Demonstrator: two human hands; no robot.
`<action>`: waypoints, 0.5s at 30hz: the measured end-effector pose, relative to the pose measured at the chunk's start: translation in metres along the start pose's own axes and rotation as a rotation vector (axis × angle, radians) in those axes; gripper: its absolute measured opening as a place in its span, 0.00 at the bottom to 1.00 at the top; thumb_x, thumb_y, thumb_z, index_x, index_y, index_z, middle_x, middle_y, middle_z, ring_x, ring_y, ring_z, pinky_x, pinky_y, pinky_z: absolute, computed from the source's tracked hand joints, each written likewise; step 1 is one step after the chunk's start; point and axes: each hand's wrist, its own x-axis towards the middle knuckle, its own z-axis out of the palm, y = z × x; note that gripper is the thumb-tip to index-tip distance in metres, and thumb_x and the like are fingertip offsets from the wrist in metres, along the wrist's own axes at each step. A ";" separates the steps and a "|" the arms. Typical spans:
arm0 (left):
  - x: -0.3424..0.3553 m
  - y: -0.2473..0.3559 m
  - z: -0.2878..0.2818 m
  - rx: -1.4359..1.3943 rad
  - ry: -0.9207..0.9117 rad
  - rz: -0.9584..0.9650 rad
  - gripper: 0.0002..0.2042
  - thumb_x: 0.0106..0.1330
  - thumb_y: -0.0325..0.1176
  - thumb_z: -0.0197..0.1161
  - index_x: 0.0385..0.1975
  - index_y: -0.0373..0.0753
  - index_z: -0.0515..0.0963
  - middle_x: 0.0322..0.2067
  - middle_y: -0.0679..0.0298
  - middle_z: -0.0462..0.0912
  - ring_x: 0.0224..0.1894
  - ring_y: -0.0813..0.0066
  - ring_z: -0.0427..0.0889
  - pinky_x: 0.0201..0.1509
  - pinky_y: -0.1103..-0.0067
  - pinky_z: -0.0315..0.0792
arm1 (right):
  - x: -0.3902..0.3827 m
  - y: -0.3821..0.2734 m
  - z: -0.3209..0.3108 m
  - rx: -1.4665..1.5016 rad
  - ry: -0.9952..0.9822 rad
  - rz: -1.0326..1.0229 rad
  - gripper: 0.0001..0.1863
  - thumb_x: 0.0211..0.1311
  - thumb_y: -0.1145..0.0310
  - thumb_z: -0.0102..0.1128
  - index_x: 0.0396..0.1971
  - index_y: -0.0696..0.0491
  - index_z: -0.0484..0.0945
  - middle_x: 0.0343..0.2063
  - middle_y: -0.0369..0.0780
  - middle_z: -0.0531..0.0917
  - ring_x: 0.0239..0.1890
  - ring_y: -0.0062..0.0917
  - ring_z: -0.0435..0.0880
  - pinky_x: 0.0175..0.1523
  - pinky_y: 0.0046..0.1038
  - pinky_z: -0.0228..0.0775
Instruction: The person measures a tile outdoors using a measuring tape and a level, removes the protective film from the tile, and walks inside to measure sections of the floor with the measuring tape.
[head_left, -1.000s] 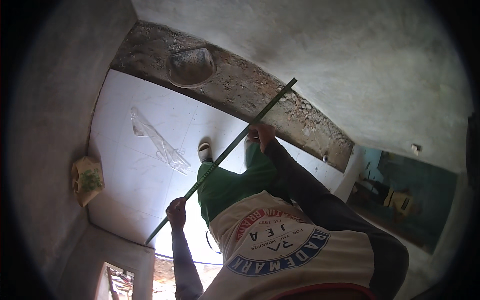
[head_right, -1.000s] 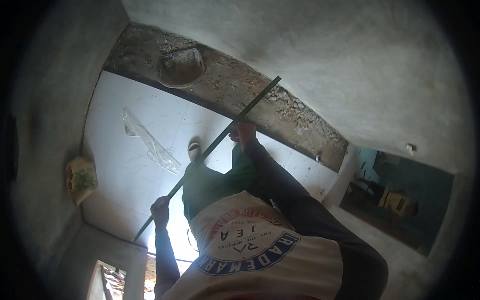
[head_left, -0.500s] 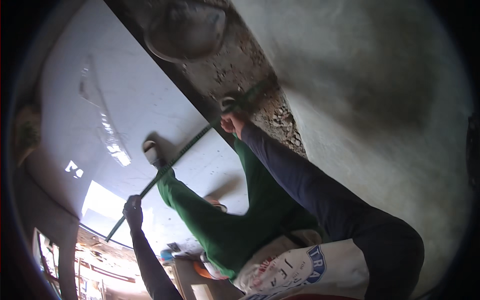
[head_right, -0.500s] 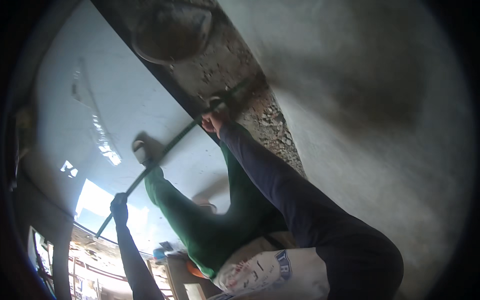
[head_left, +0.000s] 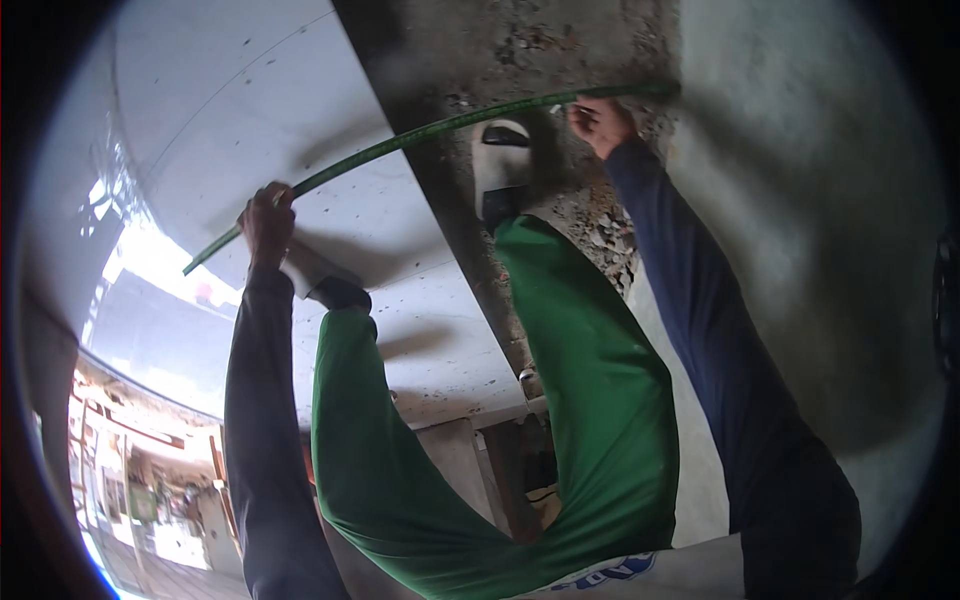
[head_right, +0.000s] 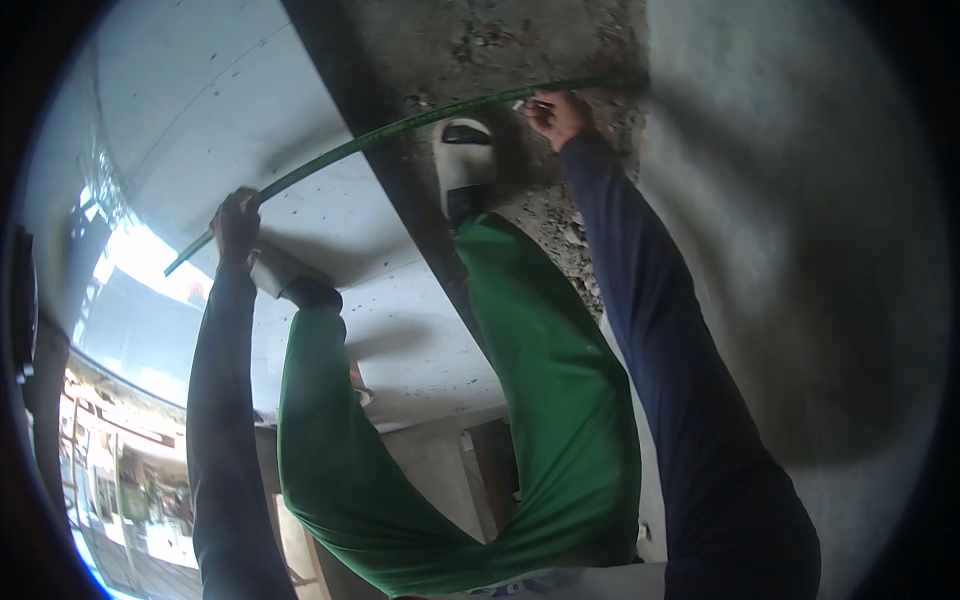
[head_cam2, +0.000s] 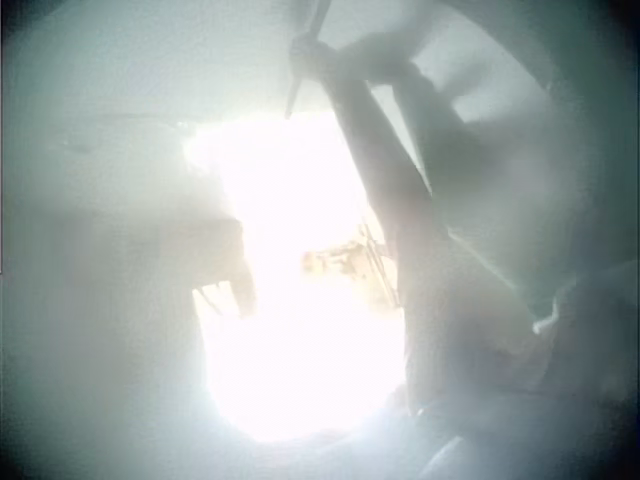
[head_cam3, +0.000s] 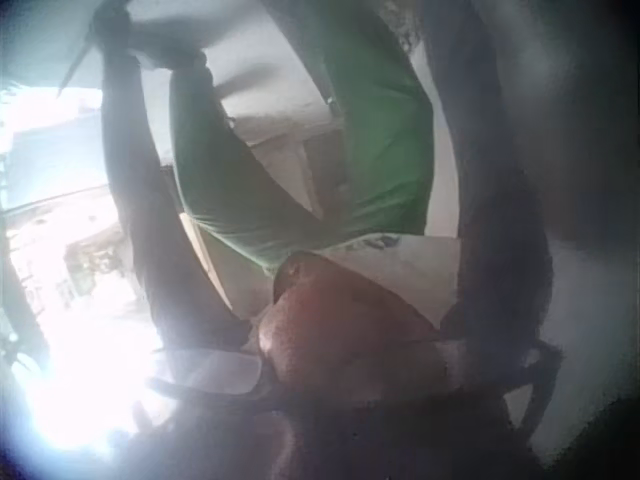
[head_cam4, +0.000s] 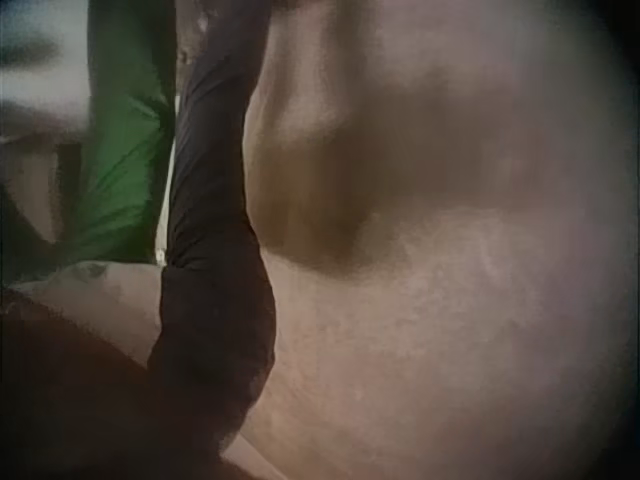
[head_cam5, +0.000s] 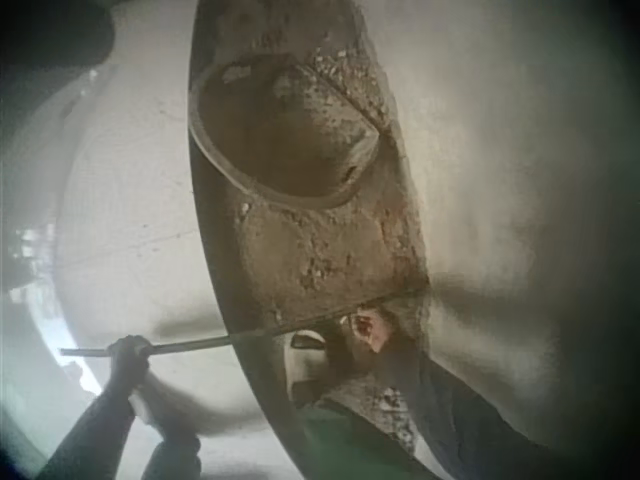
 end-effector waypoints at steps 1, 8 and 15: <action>0.004 0.005 0.002 -0.008 -0.010 -0.031 0.09 0.64 0.39 0.63 0.40 0.50 0.86 0.41 0.58 0.88 0.49 0.56 0.84 0.58 0.63 0.69 | 0.001 -0.004 -0.004 -0.020 -0.001 0.002 0.10 0.61 0.71 0.69 0.37 0.59 0.77 0.32 0.42 0.82 0.33 0.28 0.84 0.41 0.30 0.82; 0.013 0.013 0.009 0.018 0.002 -0.181 0.10 0.64 0.39 0.61 0.41 0.53 0.86 0.43 0.63 0.89 0.52 0.61 0.84 0.61 0.65 0.66 | 0.006 -0.010 0.013 -0.175 0.033 -0.003 0.10 0.63 0.70 0.69 0.37 0.58 0.78 0.33 0.40 0.84 0.34 0.25 0.84 0.39 0.28 0.81; 0.007 0.034 0.024 -0.055 0.031 -0.166 0.09 0.65 0.38 0.63 0.42 0.54 0.86 0.45 0.64 0.84 0.54 0.61 0.81 0.60 0.63 0.67 | 0.032 -0.031 -0.013 -0.232 0.070 -0.067 0.10 0.65 0.67 0.68 0.37 0.58 0.79 0.31 0.39 0.84 0.33 0.24 0.84 0.39 0.27 0.81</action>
